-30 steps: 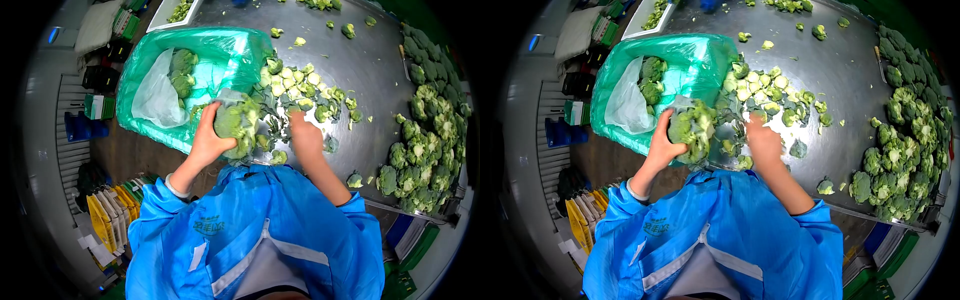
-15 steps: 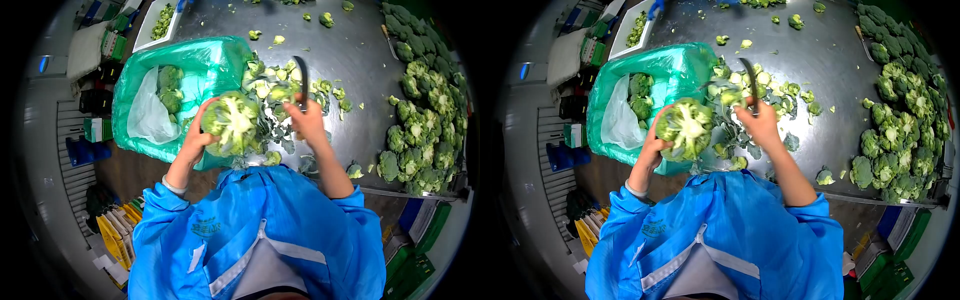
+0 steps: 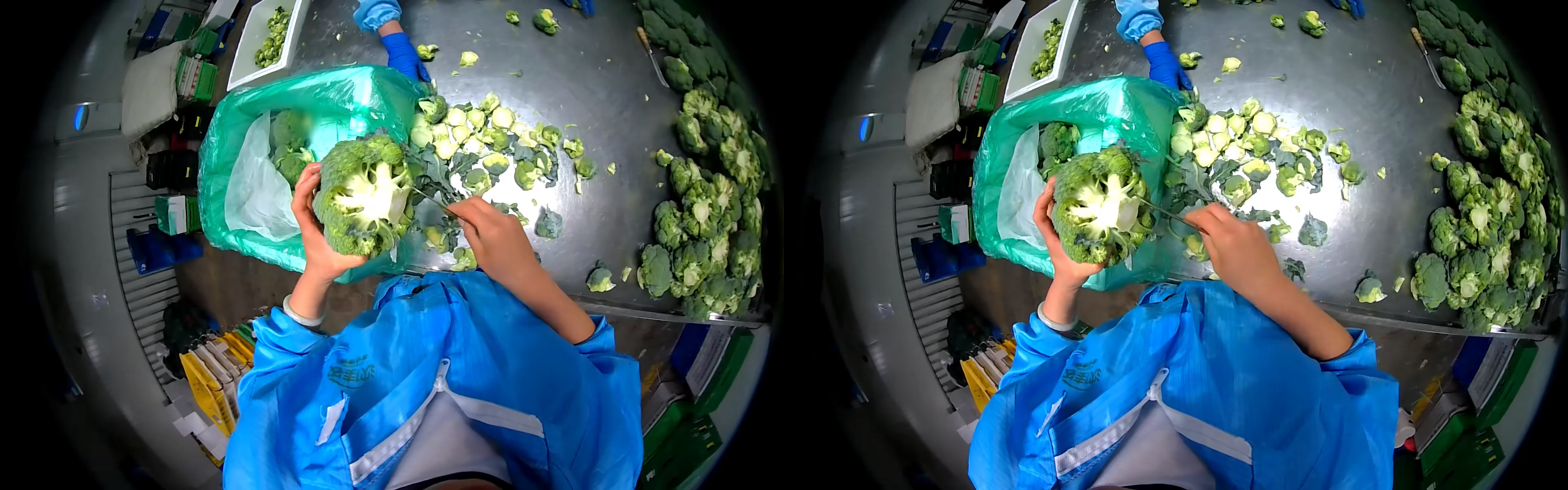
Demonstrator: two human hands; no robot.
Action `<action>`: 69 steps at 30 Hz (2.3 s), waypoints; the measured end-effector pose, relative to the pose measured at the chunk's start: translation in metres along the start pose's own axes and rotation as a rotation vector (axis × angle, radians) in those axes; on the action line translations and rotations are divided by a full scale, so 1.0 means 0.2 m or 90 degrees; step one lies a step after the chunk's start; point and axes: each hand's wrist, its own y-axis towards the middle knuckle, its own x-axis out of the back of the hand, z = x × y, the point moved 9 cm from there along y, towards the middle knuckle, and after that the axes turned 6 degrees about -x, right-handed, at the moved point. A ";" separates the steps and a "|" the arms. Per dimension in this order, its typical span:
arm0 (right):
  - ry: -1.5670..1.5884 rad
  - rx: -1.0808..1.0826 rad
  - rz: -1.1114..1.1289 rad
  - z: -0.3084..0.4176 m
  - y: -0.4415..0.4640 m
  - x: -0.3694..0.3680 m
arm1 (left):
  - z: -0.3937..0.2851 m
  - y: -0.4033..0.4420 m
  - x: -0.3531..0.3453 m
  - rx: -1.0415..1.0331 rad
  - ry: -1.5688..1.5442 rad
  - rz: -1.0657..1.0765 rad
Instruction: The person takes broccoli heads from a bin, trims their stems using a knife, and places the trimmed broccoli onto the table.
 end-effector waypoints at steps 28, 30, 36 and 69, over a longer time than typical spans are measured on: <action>-0.331 0.136 0.140 0.00 0.05 0.00 | 0.11 0.06 -0.13 0.423 -0.068 0.113; -0.376 0.162 0.126 0.01 0.05 0.00 | 0.11 0.07 -0.13 0.371 0.027 0.155; -0.465 0.175 0.073 0.03 0.05 0.03 | 0.05 0.14 -0.23 0.281 0.123 0.254; -0.098 -0.022 -0.006 -0.19 0.12 0.26 | 0.41 -0.19 -0.19 0.828 -0.637 0.011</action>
